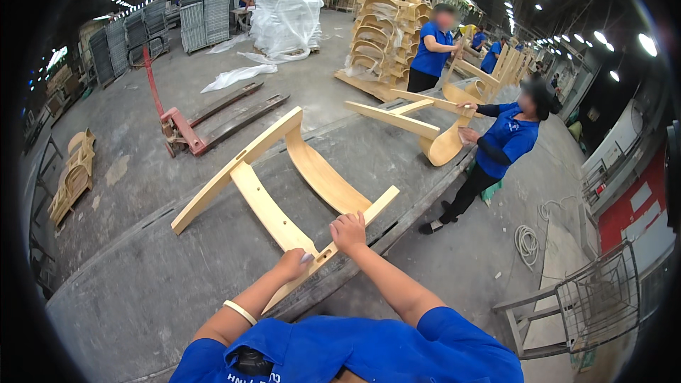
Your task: The person sands the edges and surfaces of wooden chair frames using a sanding block. They rotate and reposition the chair frame to reach different areas, then place the finished frame on a nearby table.
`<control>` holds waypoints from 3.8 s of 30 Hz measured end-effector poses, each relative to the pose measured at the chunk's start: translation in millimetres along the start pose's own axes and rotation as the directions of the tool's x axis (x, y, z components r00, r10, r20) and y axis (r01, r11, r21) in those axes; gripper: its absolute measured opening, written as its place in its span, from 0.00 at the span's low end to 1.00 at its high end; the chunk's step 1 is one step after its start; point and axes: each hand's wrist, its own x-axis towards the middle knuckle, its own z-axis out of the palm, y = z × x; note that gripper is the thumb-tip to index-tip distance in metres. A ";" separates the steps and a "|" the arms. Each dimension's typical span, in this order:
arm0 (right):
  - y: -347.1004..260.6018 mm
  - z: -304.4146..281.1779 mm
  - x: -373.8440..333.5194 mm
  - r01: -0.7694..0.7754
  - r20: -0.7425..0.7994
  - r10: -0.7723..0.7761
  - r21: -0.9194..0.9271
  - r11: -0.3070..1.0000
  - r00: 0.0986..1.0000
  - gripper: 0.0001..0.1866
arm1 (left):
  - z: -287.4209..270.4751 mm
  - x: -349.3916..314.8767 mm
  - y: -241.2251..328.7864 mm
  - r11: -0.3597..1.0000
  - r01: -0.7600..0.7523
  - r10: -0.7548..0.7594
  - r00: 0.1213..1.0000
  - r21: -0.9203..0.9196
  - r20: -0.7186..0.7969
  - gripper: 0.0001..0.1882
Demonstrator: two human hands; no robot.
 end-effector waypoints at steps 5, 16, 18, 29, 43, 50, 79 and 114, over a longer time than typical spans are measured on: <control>0.0 0.5 0.4 -0.002 0.006 0.002 -0.009 1.000 1.000 0.07 | 10.9 22.4 6.8 0.989 -0.130 0.124 0.989 -0.067 -0.081 0.15; -1.4 0.1 -0.7 0.009 -0.021 -0.009 -0.025 1.000 1.000 0.08 | 14.4 15.7 -1.9 0.989 -0.128 0.121 0.987 -0.073 -0.102 0.15; -1.3 0.4 -0.7 0.007 -0.025 -0.007 -0.006 1.000 1.000 0.09 | 21.4 23.2 0.2 0.993 -0.115 0.109 0.986 -0.041 -0.125 0.16; -3.7 -1.3 -1.1 0.009 -0.003 -0.009 -0.017 1.000 1.000 0.11 | 20.4 10.0 -12.7 0.983 -0.167 0.154 0.977 -0.081 -0.145 0.14; -1.6 -0.7 -0.5 0.018 0.081 -0.011 -0.075 0.997 0.997 0.10 | 24.8 20.2 1.8 0.974 -0.196 0.172 0.966 -0.113 -0.193 0.14; -2.7 -2.4 0.5 0.014 0.101 -0.007 -0.065 0.998 0.995 0.09 | 7.5 -24.5 -20.5 0.996 -0.009 0.007 1.000 -0.088 -0.019 0.12; -80.5 -64.8 -60.5 -0.698 0.705 0.211 0.706 -0.119 0.677 0.13 | -17.9 -52.5 13.7 0.481 0.153 -0.367 0.929 -0.863 -0.040 0.19; 15.3 -193.9 46.9 -0.187 0.375 0.389 0.877 -0.442 0.842 0.18 | -152.1 -4.5 -50.7 0.137 -0.414 -0.724 0.578 -0.900 -0.376 0.38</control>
